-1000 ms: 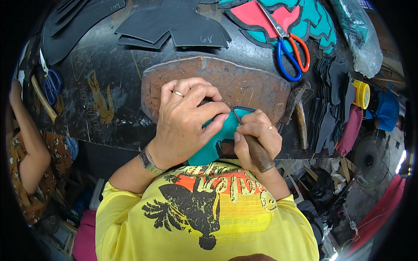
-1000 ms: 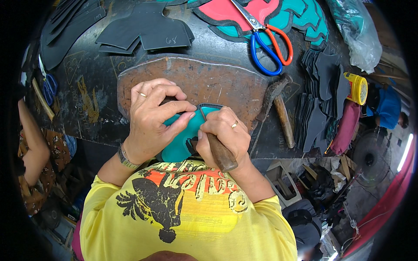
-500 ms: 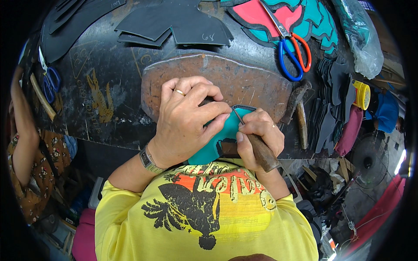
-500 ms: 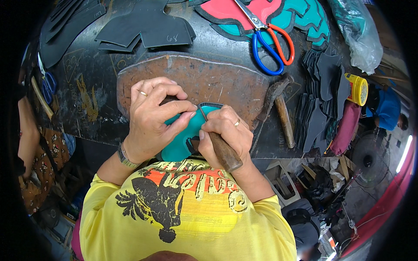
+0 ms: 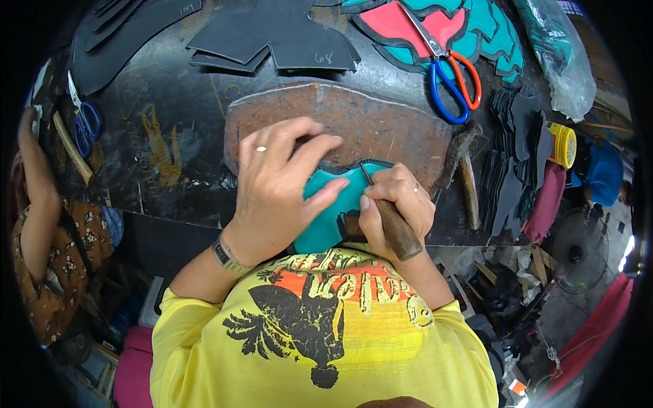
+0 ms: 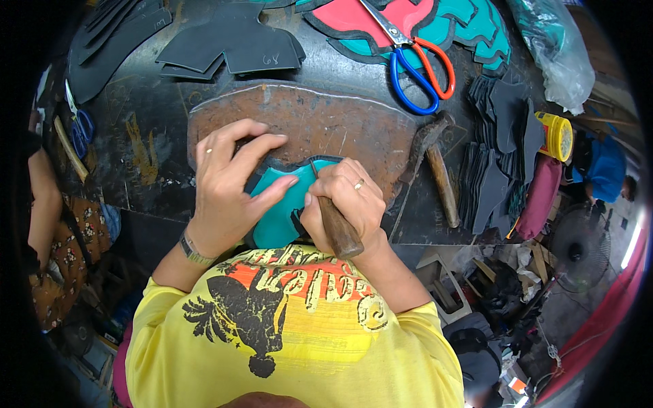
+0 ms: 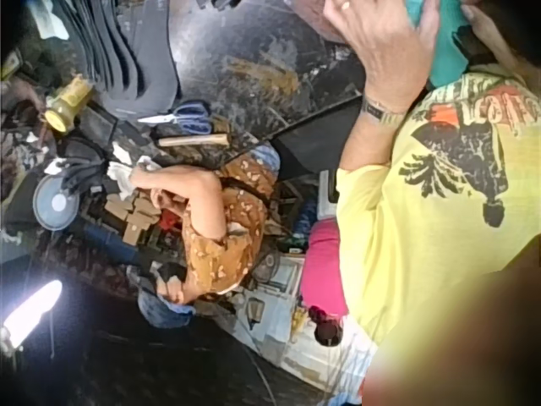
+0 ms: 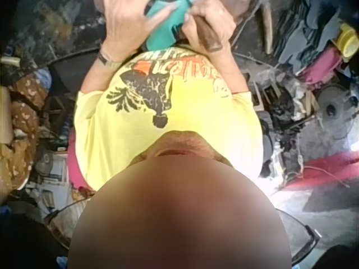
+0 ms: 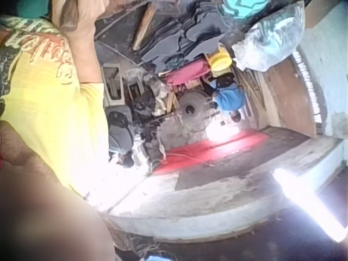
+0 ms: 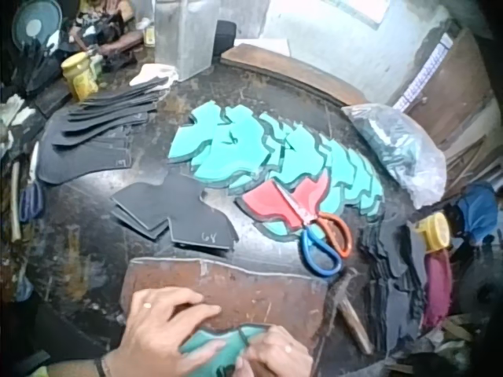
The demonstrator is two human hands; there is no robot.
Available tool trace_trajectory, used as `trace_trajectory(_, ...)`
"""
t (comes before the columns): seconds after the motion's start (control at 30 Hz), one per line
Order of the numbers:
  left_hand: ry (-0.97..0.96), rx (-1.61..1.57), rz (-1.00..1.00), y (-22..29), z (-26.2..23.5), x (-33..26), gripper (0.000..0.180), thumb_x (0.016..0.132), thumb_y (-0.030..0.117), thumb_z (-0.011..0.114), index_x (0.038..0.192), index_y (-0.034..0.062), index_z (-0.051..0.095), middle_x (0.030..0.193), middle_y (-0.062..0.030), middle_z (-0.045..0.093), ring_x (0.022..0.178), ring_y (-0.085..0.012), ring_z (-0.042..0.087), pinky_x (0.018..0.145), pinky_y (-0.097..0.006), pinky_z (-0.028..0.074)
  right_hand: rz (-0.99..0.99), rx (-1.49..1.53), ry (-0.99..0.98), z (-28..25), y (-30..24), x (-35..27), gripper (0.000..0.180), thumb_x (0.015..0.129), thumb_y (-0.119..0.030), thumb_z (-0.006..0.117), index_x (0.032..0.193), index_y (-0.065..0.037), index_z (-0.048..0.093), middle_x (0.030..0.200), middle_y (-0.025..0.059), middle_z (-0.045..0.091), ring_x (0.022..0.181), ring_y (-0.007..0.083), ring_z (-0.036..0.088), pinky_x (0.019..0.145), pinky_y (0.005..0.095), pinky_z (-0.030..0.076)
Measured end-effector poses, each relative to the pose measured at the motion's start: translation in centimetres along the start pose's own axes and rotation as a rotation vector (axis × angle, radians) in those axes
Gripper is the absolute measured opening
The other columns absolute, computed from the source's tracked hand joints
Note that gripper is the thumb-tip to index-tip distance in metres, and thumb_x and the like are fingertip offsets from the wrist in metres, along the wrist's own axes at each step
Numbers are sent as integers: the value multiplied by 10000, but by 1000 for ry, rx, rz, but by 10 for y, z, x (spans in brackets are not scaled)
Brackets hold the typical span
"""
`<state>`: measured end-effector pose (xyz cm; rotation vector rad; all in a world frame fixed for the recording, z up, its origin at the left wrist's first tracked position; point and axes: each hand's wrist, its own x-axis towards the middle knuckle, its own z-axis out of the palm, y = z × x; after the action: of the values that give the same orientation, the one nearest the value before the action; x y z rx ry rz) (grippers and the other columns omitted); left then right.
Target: The person uses a hammer and a small metal tool to repeatedly strike and shape the edges of a teal-colored leather piece on a workbench. They adjust the piece and continue hammering along its perimeter throughout the clip.
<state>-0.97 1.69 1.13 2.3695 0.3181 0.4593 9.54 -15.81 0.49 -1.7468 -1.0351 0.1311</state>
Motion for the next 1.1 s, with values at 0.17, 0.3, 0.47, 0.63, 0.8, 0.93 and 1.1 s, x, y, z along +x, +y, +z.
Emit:
trace_trajectory(0.17,-49,168,-118,7,-26,-31,499,749,265,939,1168,87,737,1265,-77,596,1161,-284,575,985,-437,413,-10,-14,49,3,-1,2,155,693,52,710,814,1,627,752,149,622,657,306,632,648,385,523)
trace_trajectory(0.3,-16,169,-103,10,-24,-39,449,754,245,925,1129,81,739,1195,-66,613,1128,-276,585,953,-427,415,-23,8,71,4,-1,2,146,703,56,703,808,-2,620,750,140,621,656,303,632,646,385,522)
trace_trajectory(0.47,-58,119,-119,15,-24,-33,378,772,189,903,1081,57,730,1141,-75,637,1065,-275,620,893,-409,450,-58,-1,70,4,1,2,152,719,57,707,819,-7,611,742,134,606,659,306,628,645,377,519)
trace_trajectory(0.63,-101,130,-109,24,-26,-33,494,767,166,908,1198,50,697,1151,-98,648,1071,-308,646,902,-428,493,-57,13,78,4,3,0,155,733,53,709,828,-8,603,750,139,604,668,311,631,642,378,517)
trace_trajectory(0.8,-176,146,-154,33,-36,-38,632,786,212,913,1337,76,635,1063,-113,679,959,-301,697,832,-414,536,-42,24,82,4,4,-1,145,743,44,705,825,-7,598,754,143,607,672,310,642,637,380,517)
trace_trajectory(0.93,-400,16,-530,38,-54,-53,740,823,232,904,1461,105,552,926,-123,718,764,-268,732,671,-366,570,-23,44,81,4,4,-1,134,751,35,702,823,-10,598,756,140,608,668,305,644,635,380,518)
trace_trajectory(1.1,-388,-343,-419,30,-48,-65,851,884,166,876,1605,119,426,929,-120,746,771,-183,748,678,-315,587,-13,45,85,3,4,-1,130,752,32,701,824,-11,602,759,141,613,665,305,646,633,382,522)
